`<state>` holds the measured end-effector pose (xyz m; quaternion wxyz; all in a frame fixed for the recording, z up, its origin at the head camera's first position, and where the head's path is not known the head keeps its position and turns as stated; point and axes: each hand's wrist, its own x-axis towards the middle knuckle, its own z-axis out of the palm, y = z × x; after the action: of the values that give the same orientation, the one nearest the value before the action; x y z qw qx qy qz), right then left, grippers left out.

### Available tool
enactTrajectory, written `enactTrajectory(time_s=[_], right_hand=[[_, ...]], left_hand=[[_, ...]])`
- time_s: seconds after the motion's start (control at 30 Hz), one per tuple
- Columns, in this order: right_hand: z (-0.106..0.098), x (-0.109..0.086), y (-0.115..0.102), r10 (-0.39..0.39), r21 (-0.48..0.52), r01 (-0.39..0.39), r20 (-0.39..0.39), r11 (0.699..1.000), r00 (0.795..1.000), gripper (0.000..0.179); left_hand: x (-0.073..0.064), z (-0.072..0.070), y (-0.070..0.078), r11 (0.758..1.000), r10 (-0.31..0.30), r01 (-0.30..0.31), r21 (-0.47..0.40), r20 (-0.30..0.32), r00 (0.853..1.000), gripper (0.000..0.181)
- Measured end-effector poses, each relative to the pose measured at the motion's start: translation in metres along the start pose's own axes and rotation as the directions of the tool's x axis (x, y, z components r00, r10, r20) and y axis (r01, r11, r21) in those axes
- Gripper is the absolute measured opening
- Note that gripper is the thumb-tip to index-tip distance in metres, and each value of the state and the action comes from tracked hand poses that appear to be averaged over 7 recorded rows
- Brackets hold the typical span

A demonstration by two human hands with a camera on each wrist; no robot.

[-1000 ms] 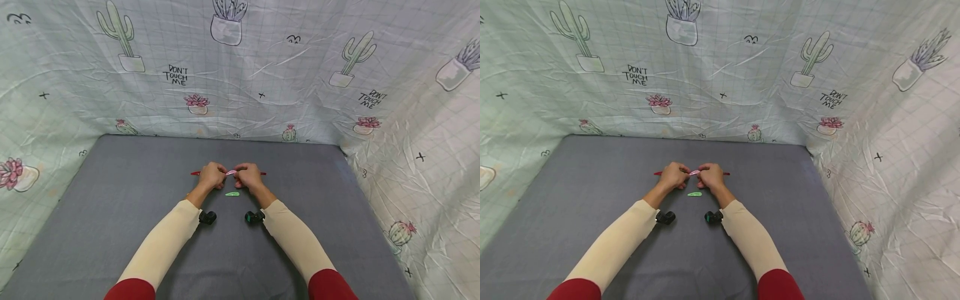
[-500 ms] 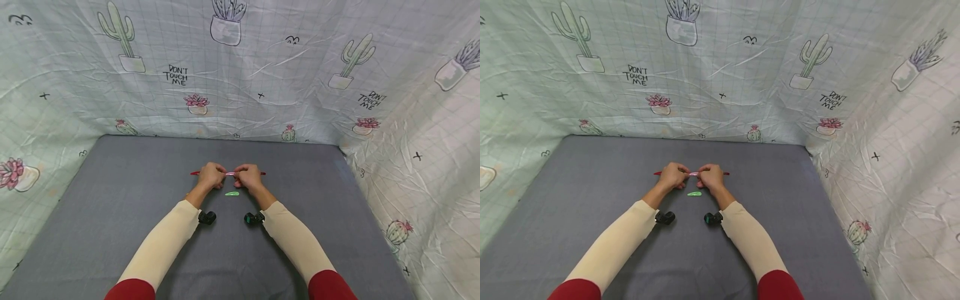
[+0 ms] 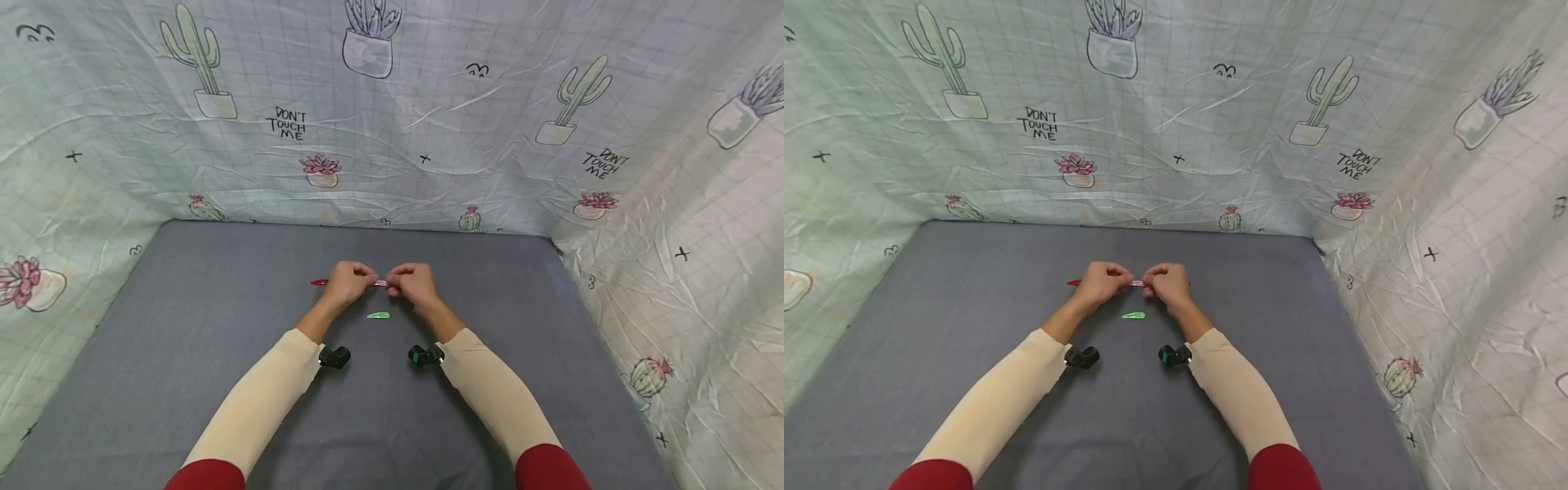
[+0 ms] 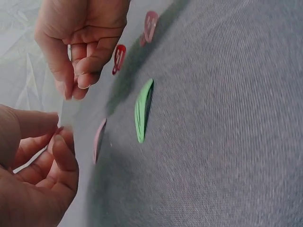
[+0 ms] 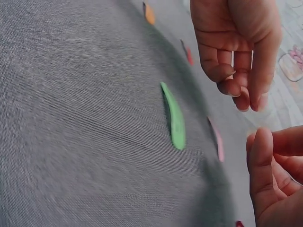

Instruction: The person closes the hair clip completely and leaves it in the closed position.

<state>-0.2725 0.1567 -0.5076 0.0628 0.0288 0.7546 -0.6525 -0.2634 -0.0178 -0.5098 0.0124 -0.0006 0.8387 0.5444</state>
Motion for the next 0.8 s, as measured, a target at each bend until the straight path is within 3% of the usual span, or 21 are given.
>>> enactTrajectory(time_s=[0.37, 0.8], right_hand=[[-0.019, -0.002, -0.008, -0.033, -0.010, 0.033, -0.004, 0.999, 0.999, 0.016], [-0.041, -0.005, -0.004, -0.039, -0.071, 0.040, 0.018, 0.997, 0.999, 0.016]], left_hand=[[-0.003, 0.007, 0.017, 0.999, 0.037, -0.037, -0.029, 0.018, 0.999, 0.013], [-0.002, 0.025, 0.021, 0.993, 0.110, -0.114, 0.029, 0.113, 0.987, 0.017]])
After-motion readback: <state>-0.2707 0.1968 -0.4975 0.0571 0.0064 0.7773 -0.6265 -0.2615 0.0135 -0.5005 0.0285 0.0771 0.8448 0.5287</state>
